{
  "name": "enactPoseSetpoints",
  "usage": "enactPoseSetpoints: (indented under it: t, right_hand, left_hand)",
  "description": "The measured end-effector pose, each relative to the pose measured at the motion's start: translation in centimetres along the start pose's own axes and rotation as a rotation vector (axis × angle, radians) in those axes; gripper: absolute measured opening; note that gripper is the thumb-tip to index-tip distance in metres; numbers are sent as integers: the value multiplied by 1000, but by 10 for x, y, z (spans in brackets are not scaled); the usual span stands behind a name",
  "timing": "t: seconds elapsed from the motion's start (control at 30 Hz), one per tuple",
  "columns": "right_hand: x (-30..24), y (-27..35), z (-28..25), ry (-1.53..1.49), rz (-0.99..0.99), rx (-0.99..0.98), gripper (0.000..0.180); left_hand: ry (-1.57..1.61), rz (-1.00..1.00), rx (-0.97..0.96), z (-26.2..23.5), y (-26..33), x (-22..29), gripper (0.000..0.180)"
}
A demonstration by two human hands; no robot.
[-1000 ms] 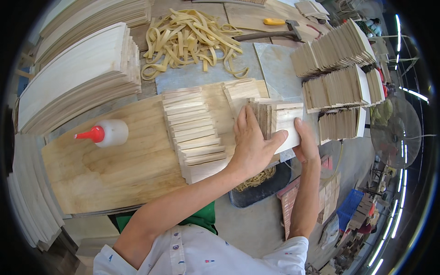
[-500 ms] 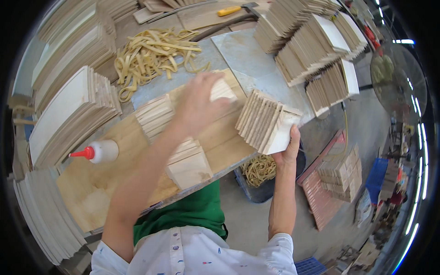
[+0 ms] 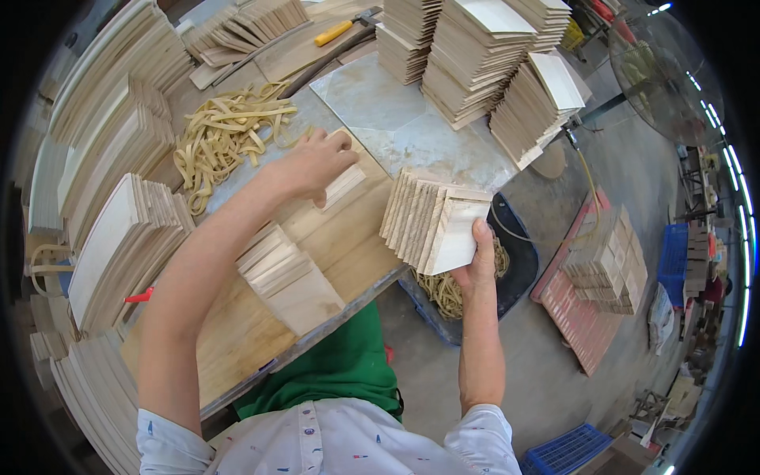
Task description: Applying glue to wooden planks to assemble a rectangular box, followed by sorting and stacking small wooden squares.
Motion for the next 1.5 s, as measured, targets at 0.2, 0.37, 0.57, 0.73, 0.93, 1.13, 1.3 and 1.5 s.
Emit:
enactPoseSetpoints:
  t: [0.2,0.37,0.57,0.73,0.93,1.13,1.3,1.5]
  right_hand:
    - [-15,16,-21,-6,-70,70,64]
    - [-28,30,-37,-49,-100,87,62]
    - [-31,28,-34,-46,-119,78,63]
    - [-27,24,-27,-76,-69,81,64]
    - [-13,2,9,27,5,-6,66]
    - [7,-23,69,301,149,-35,66]
    - [33,-53,124,566,269,-73,54]
    - [52,-75,158,801,309,-142,58]
  left_hand:
    - [320,58,70,-18,-14,-17,50]
    - [844,-155,173,-40,-32,-22,41]
    - [1572,-565,447,24,-59,-14,48]
    - [1385,-420,285,26,-15,57,57]
    - [1611,-202,490,-1,57,92,78]
    - [1325,-298,749,-12,91,69,71]
    - [1408,-573,931,22,104,28,66]
    - [1509,-764,903,41,105,-3,82]
Point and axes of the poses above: each hand's wrist, its own y-axis away from the middle knuckle, its own z-axis out of the palm, x = y × z, the point moved 10 cm from there along -y, towards the middle knuckle, and after that the axes turned 6 degrees about x, right-handed, at the moved point
